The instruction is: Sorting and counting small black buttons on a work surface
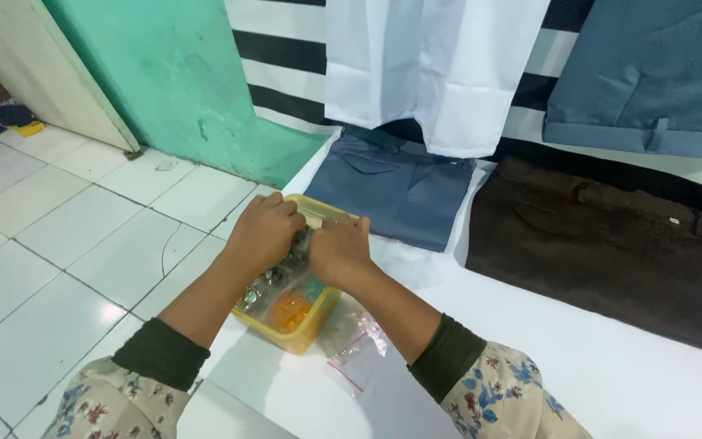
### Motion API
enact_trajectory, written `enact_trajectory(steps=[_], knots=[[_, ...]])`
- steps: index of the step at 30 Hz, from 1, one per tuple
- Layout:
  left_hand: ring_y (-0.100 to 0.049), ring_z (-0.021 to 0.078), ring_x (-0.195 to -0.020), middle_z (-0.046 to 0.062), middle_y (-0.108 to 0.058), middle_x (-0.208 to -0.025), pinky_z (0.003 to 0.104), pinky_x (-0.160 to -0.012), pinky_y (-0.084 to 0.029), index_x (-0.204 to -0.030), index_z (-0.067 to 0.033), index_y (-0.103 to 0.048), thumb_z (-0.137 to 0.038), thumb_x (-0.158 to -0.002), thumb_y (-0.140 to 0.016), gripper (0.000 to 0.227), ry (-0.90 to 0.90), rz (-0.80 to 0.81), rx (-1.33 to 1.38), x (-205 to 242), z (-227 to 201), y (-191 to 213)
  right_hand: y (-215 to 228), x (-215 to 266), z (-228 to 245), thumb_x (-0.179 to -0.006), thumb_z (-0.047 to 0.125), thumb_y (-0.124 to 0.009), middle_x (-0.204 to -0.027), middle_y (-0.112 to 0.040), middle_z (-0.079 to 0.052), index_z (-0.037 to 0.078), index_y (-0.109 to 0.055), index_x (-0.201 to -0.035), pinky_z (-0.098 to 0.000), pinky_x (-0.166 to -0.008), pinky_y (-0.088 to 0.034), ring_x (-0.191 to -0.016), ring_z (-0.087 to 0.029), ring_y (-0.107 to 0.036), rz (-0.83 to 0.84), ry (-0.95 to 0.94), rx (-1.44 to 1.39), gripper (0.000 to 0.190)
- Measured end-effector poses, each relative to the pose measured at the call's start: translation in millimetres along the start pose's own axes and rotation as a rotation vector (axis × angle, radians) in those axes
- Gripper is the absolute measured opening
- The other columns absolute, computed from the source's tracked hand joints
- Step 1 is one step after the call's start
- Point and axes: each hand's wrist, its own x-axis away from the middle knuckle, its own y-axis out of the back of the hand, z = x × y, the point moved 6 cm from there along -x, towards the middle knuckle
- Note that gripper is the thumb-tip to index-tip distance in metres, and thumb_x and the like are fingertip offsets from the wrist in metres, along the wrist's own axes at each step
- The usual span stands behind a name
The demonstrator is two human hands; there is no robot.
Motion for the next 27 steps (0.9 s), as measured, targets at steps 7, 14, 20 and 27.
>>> enact_trajectory(steps=[7, 14, 20, 27], knots=[[-0.054, 0.0168, -0.091, -0.005, -0.075, -0.084, 0.038, -0.086, -0.035, -0.087, -0.0214, -0.078, -0.017, -0.085, -0.073, 0.007, 0.043, 0.112, -0.047, 2, -6, 14, -4, 8, 6, -0.092, 0.012, -0.056, -0.127, -0.046, -0.018, 0.002, -0.074, -0.099, -0.0526, -0.091, -0.026, -0.115, -0.040, -0.038, 0.047, 0.012, 0.104, 0.022], [-0.054, 0.0181, -0.098, -0.003, -0.074, -0.097, 0.040, -0.088, -0.039, -0.100, -0.0194, -0.074, -0.020, -0.088, -0.071, 0.013, 0.015, 0.055, -0.068, 9, -4, 9, 61, 40, -7, -0.086, 0.020, -0.068, -0.126, -0.051, -0.016, 0.012, -0.078, -0.103, -0.0541, -0.087, -0.044, -0.119, -0.041, -0.047, -0.174, 0.085, -0.033, 0.021], [-0.058, 0.0175, -0.098, -0.003, -0.071, -0.106, 0.044, -0.094, -0.041, -0.110, -0.0200, -0.071, -0.010, -0.088, -0.065, 0.025, -0.065, -0.268, -0.038, -2, -17, 68, 102, 129, -76, -0.090, 0.028, -0.067, -0.128, -0.055, -0.011, 0.023, -0.077, -0.112, -0.0514, -0.089, -0.049, -0.123, -0.037, -0.052, -0.247, 0.032, 0.009, 0.025], [-0.061, 0.0164, -0.087, -0.002, -0.070, -0.098, 0.043, -0.094, -0.038, -0.100, -0.0219, -0.071, -0.008, -0.088, -0.062, 0.020, -0.247, -0.648, 0.061, -43, -115, 135, 129, 265, -145, -0.092, 0.027, -0.068, -0.122, -0.067, -0.008, 0.021, -0.076, -0.115, -0.0450, -0.091, -0.052, -0.117, -0.027, -0.064, -0.063, -0.181, 0.004, 0.025]])
